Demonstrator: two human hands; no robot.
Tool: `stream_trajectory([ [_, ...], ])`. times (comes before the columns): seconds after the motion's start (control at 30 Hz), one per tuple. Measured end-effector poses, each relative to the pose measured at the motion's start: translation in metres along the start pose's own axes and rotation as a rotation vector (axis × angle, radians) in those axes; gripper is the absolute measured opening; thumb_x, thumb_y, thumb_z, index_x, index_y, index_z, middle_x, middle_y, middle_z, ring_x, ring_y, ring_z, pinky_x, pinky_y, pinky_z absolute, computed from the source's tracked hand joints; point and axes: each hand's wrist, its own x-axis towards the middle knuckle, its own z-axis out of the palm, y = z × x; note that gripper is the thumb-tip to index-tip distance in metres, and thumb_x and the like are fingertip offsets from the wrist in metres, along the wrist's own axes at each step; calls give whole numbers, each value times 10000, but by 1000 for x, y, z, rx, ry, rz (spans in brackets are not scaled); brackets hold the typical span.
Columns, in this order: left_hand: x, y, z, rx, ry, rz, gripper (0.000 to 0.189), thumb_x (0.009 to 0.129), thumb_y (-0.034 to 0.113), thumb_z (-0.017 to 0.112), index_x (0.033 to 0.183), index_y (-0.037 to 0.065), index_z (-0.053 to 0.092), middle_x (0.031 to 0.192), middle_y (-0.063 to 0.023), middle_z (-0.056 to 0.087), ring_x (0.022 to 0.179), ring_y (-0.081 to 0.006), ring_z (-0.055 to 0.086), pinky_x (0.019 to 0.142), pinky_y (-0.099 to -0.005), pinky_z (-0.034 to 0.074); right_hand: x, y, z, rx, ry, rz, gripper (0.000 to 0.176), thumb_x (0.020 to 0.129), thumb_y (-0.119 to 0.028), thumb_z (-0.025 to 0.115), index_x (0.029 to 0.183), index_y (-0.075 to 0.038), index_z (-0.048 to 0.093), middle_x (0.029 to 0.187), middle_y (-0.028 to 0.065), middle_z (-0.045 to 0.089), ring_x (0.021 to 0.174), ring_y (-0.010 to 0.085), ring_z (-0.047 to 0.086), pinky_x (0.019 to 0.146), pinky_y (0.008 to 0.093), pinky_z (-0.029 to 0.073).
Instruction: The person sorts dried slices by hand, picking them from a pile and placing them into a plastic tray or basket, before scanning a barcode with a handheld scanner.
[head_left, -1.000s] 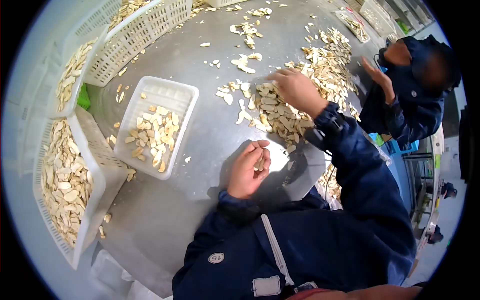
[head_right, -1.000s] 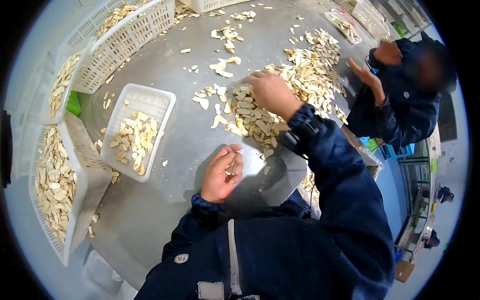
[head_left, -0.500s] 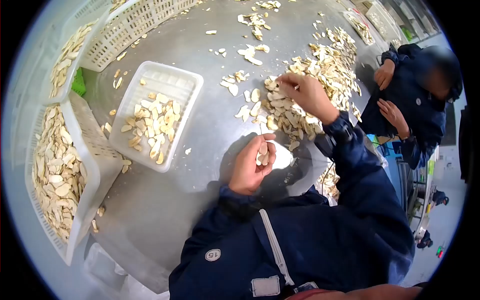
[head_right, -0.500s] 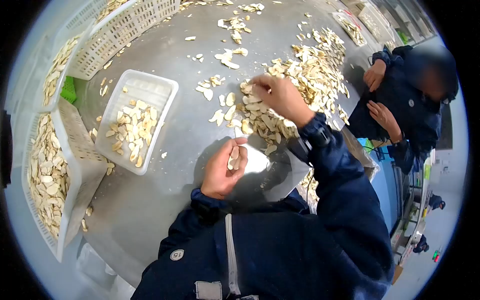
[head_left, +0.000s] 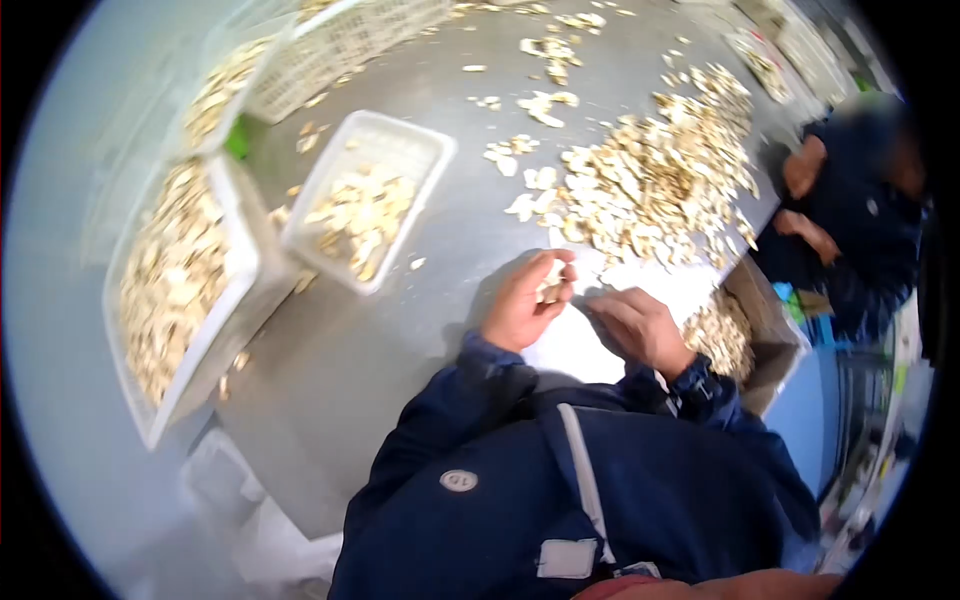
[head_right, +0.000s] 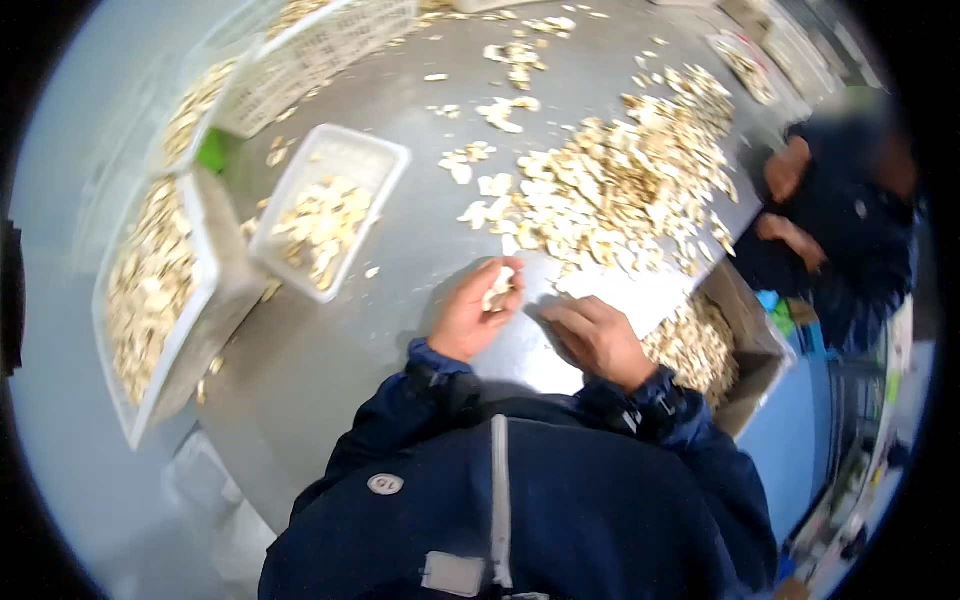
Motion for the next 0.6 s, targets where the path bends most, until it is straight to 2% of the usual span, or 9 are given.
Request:
stream_trajectory([
  [0.17, -13, 11, -8, -14, 50, 67, 362, 1117, 338, 509, 1257, 28, 633, 1020, -51, 666, 790, -125, 625, 609, -226, 449, -19, -5, 14, -5, 72, -66, 288, 885, -46, 761, 1169, -88, 735, 1159, 109, 722, 1018, 326, 679, 888, 412, 561],
  [0.27, -41, 68, 0, 86, 113, 290, 373, 1122, 339, 464, 1260, 38, 637, 1020, -56, 663, 789, -130, 627, 623, -235, 460, -20, -6, 19, 36, 118, -71, 272, 888, -13, 732, 1153, -78, 741, 1158, 117, 723, 1041, 339, 671, 920, 431, 548],
  [0.33, -84, 137, 53, 55, 218, 569, 376, 1128, 309, 406, 1218, 25, 635, 984, -59, 658, 801, -144, 626, 654, -250, 476, -22, -4, 20, 33, 104, -70, 262, 893, -7, 722, 1145, -76, 742, 1139, 121, 728, 1040, 335, 671, 909, 426, 548],
  [0.37, -106, 175, 56, 394, 158, 787, 391, 1138, 291, 355, 1172, 9, 624, 982, -70, 651, 827, -161, 624, 712, -258, 487, -21, -6, 19, 41, 109, -80, 260, 892, 1, 717, 1140, -75, 742, 1127, 122, 729, 1035, 335, 672, 905, 425, 547],
  [0.4, -130, 202, 60, 825, 250, 969, 409, 1138, 307, 373, 1252, -20, 592, 1119, -112, 636, 989, -198, 602, 856, -295, 461, -20, -7, 17, 47, 115, -86, 258, 892, 8, 712, 1135, -74, 742, 1116, 123, 730, 1030, 334, 673, 900, 423, 547],
  [0.43, -154, 230, 64, 1406, 565, 1155, 452, 1139, 323, 392, 1332, -50, 559, 1256, -153, 620, 1152, -234, 579, 1000, -332, 435, -21, -9, 16, 51, 122, -89, 256, 892, 15, 707, 1130, -73, 742, 1104, 123, 731, 1025, 334, 673, 896, 421, 547],
  [0.47, -178, 257, 69, 1753, 909, 1327, 512, 1140, 338, 410, 1412, -79, 527, 1393, -195, 605, 1314, -271, 557, 1144, -369, 408, -23, -9, 14, 48, 127, -85, 254, 890, 20, 705, 1123, -75, 743, 1096, 121, 732, 1018, 334, 675, 891, 420, 547],
  [0.53, -204, 325, 18, 1699, 1100, 1338, 639, 1101, 426, 483, 1526, -51, 461, 1576, -302, 425, 1509, -424, 352, 1259, -426, 264, -24, -10, 13, 44, 140, -84, 252, 886, 29, 702, 1110, -78, 744, 1078, 117, 734, 1002, 334, 678, 881, 419, 547],
  [0.6, -240, 346, -7, 2288, 1324, 785, 611, 1041, 429, 593, 1546, 96, 506, 1625, -265, 365, 1544, -449, 272, 1279, -509, 213, -27, -5, 19, 53, 186, -88, 253, 881, 32, 704, 1101, -84, 745, 1053, 113, 736, 982, 333, 682, 873, 418, 546],
])
